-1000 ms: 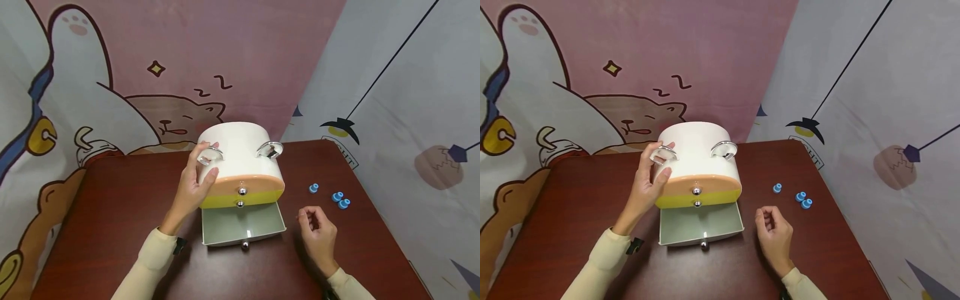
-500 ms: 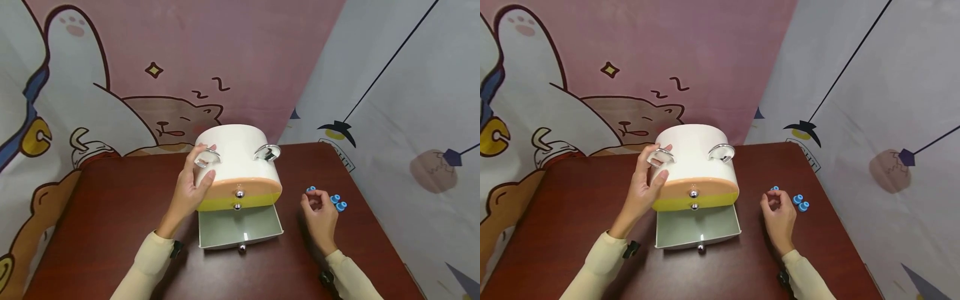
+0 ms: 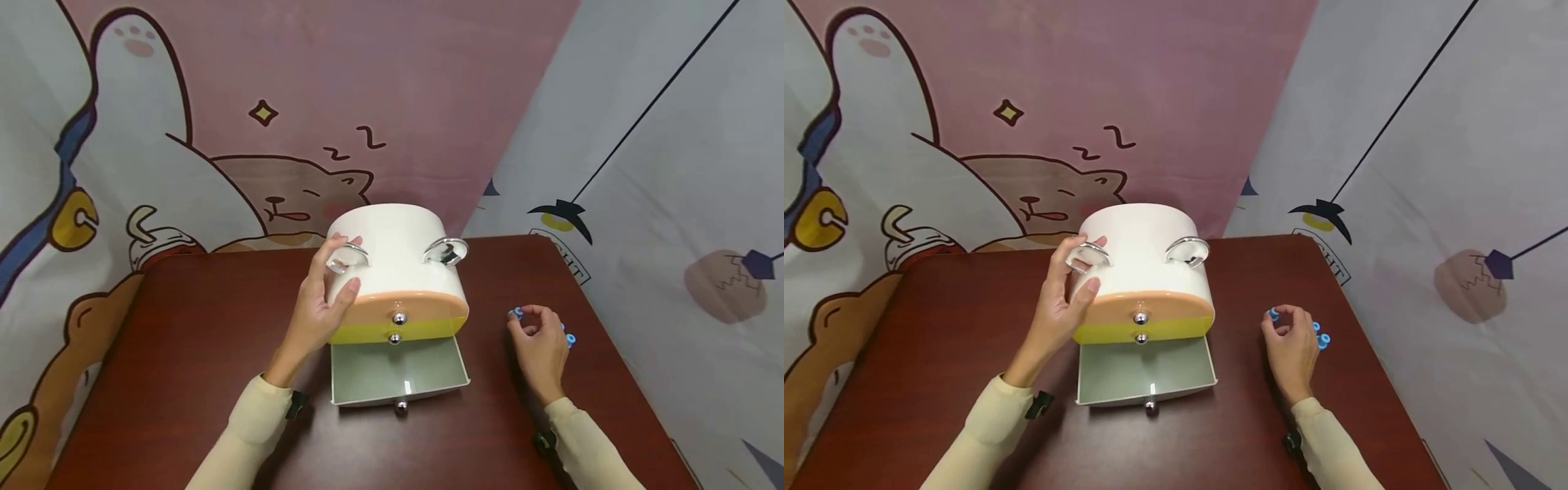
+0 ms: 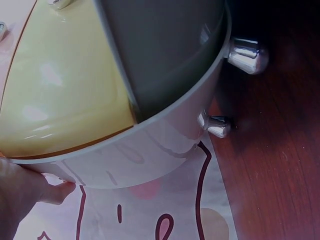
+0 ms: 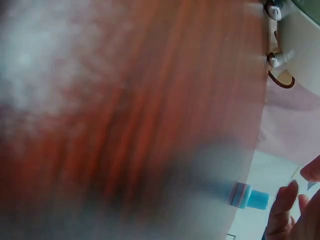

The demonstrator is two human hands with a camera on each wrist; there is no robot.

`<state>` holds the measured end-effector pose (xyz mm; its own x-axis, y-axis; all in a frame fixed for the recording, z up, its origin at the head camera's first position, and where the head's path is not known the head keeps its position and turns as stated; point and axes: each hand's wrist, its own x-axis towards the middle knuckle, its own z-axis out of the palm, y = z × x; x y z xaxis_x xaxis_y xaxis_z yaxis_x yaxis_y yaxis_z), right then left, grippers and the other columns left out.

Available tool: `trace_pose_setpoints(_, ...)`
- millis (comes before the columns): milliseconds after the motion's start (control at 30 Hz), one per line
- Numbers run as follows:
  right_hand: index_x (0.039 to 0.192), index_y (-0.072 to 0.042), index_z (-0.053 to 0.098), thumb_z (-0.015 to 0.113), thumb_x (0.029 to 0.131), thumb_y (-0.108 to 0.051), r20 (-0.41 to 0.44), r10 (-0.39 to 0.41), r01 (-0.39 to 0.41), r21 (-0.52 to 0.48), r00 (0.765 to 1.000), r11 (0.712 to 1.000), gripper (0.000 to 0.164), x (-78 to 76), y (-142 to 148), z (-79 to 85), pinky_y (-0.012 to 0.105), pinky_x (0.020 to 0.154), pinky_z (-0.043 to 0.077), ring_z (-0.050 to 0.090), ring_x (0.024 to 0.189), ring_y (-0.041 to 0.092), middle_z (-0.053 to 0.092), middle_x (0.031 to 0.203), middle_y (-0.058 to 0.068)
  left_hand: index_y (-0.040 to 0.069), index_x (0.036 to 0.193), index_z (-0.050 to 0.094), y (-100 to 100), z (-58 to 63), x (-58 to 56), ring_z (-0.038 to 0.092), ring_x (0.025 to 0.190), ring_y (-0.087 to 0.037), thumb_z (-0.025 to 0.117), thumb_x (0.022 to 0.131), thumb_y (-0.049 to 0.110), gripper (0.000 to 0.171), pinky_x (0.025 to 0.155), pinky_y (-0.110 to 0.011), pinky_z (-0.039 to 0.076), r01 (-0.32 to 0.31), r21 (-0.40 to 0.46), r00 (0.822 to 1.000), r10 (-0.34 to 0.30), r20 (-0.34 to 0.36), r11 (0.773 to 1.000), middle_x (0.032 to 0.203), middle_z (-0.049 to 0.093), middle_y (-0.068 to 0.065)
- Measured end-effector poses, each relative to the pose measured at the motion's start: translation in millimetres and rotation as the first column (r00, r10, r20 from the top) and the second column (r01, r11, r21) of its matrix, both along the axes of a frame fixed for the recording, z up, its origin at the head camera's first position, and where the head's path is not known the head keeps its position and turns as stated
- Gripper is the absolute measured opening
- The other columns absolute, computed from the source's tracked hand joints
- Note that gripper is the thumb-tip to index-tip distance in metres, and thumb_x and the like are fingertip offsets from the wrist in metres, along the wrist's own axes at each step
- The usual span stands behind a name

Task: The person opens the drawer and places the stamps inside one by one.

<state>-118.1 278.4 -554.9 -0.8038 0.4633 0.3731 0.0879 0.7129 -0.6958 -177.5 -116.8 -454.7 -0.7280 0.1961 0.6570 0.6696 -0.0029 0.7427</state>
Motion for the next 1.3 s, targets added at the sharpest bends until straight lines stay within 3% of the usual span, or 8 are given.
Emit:
trace_pose_setpoints(300,0.118,0.000,0.070,0.079,0.099,-0.028,0.087,-0.026,0.027,-0.014,0.996,1.000,0.035,-6.7,5,-1.4,0.051,0.084,0.044,0.067,0.089,0.038,0.066,0.104,0.022,0.009,0.160,0.042,0,1.2,0.8,0.052,0.148,-0.031,0.064,0.102,0.004,0.062,0.119,-0.039,0.037,-0.008,-0.007,1.000,0.008,0.007,1.000,0.157,0.060,-0.014)
trace_pose_setpoints(600,0.112,0.000,0.073,0.080,0.097,-0.027,0.147,-0.020,0.009,0.071,0.989,0.997,0.031,-8.5,20,2.2,0.060,0.078,0.048,0.069,0.091,0.045,0.077,0.109,0.024,0.010,0.161,0.041,6,0.2,-2.9,0.050,0.150,-0.031,0.064,0.104,0.014,0.061,0.124,-0.045,0.032,-0.015,-0.026,1.000,0.015,-0.011,1.000,0.158,0.059,-0.010)
trace_pose_setpoints(867,0.108,-0.004,0.075,0.084,0.094,-0.020,0.162,0.015,-0.026,0.066,0.987,0.998,0.023,-15.2,12,-7.2,0.053,0.072,0.050,0.072,0.085,0.041,0.080,0.098,0.020,0.008,0.160,0.041,-4,1.5,0.8,0.050,0.149,-0.031,0.064,0.102,0.006,0.063,0.121,-0.040,0.035,-0.019,-0.027,1.000,0.019,-0.004,0.999,0.157,0.060,-0.013)
trace_pose_setpoints(1067,0.106,-0.005,0.073,0.085,0.091,-0.018,0.128,-0.004,-0.007,0.085,0.992,0.996,0.023,-19.9,13,-3.2,0.047,0.071,0.047,0.070,0.079,0.034,0.074,0.089,0.017,0.007,0.160,0.041,-4,1.9,0.1,0.051,0.148,-0.032,0.063,0.102,0.002,0.063,0.118,-0.038,0.038,0.006,-0.012,1.000,-0.006,-0.002,1.000,0.158,0.059,-0.014)
trace_pose_setpoints(1300,0.108,-0.005,0.074,0.083,0.095,-0.016,0.125,0.051,-0.062,0.083,0.991,0.995,0.020,-30.5,16,-0.8,0.042,0.071,0.046,0.067,0.074,0.029,0.072,0.087,0.013,0.008,0.161,0.042,0,1.5,0.8,0.051,0.148,-0.031,0.063,0.102,0.003,0.063,0.120,-0.038,0.037,-0.002,-0.002,1.000,0.002,0.011,1.000,0.157,0.059,-0.013)
